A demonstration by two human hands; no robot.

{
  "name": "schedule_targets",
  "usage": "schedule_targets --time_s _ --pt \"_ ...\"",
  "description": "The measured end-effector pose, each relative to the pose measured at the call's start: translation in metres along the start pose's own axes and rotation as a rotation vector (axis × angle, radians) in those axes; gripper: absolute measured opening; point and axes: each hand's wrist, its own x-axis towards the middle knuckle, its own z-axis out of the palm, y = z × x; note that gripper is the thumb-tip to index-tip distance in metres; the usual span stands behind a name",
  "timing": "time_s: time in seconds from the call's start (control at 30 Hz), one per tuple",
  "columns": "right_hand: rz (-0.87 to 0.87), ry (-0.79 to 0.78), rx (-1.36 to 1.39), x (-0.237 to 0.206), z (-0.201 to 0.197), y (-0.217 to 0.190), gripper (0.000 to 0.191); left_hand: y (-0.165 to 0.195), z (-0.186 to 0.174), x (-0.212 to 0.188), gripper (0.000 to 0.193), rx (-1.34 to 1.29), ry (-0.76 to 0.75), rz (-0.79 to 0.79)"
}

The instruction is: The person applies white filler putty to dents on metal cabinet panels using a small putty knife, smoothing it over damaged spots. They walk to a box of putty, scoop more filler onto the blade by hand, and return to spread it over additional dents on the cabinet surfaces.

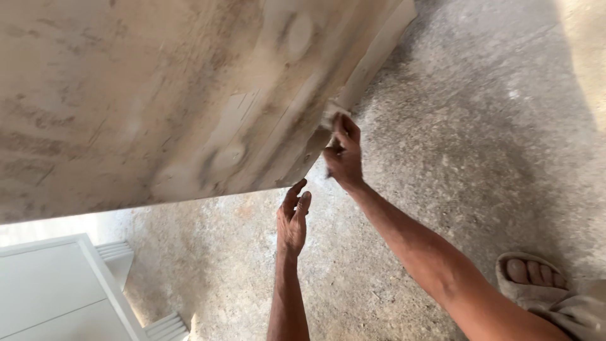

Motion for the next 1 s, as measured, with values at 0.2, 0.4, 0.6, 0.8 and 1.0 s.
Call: schedule_targets --time_s 0.2,0.4,0.6,0.8,1.0 --pt "-0.019 0.009 -0.007 -0.030 0.052 -0.013 0.096 -0.009 -0.022 -0.021 0.067 0.082 -0.017 0.007" --pt "-0.029 -0.180 -0.070 -0.076 0.042 -0.001 0.078 -0.009 -0.022 -0.023 0.069 0.099 0.013 0.088" --pt "-0.040 0.146 -0.397 0.018 -0.052 -0.009 0.087 -0.002 0.013 0.002 0.071 0.082 -0.026 0.103" --pt "0.326 0.001 -0.189 0.177 -0.135 -0.049 0.082 -0.004 0.029 0.011 0.081 0.294 -0.159 0.060" --pt "0.144 -0.138 -0.107 0.207 -0.126 -0.044 0.087 0.003 0.021 0.013 0.096 0.226 -0.116 0.127"
